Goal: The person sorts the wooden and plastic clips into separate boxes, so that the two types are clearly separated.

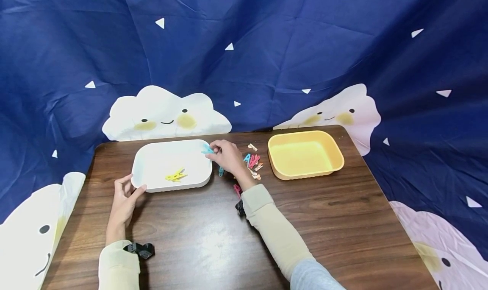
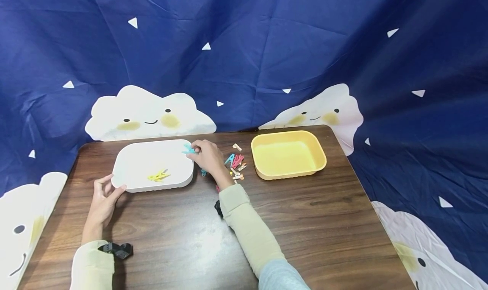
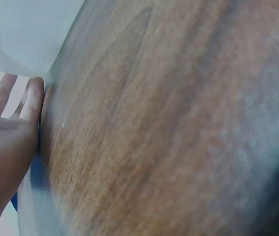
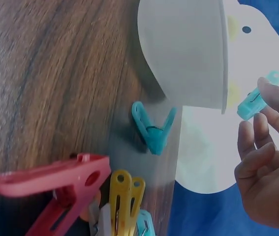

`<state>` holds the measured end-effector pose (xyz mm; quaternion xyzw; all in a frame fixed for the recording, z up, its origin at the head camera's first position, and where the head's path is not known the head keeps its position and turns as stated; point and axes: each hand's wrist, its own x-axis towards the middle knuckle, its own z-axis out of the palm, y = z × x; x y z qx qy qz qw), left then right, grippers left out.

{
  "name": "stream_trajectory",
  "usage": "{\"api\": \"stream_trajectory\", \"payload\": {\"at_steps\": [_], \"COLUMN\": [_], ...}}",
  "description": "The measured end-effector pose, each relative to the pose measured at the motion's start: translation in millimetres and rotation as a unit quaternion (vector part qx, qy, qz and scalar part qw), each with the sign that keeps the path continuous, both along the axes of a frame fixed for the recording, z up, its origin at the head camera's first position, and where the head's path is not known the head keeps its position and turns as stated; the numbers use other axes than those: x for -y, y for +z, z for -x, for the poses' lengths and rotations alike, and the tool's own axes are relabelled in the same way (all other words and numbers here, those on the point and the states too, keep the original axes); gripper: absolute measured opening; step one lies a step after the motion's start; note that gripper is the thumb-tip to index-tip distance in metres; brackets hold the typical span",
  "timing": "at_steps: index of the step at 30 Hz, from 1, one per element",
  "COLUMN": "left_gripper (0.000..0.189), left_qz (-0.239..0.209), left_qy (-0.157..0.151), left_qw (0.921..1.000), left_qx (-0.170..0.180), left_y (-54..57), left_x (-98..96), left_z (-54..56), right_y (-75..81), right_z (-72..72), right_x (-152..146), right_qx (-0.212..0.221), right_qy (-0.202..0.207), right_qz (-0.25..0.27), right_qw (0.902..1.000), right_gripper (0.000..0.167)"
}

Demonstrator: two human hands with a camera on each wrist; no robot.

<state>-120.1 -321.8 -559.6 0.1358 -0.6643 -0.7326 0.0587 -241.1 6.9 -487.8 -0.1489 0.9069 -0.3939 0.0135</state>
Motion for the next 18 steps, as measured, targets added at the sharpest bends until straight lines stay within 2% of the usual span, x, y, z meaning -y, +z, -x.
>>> {"api": "stream_trajectory", "payload": {"at_steps": [10,18], "left_gripper": [0.056,0.055], "left_qz": [0.002,-0.009], "left_qy": [0.002,0.005], "left_qw": [0.9999,0.9999], "left_qx": [0.010,-0.009], "left_y": [0.0,-3.4], "left_x": [-0.4,0.0], "left_z": [0.0,-1.2], "right_y": [4.9,6.2], "right_z": [-4.9,-7.6], "right_x": [14,26], "right_qx": [-0.006,-0.003], "right_qy": [0.008,0.014], "right_qz": [-0.013,-0.021], "right_qw": [0.9999,0.9997], "right_gripper": [0.029,0.030]}}
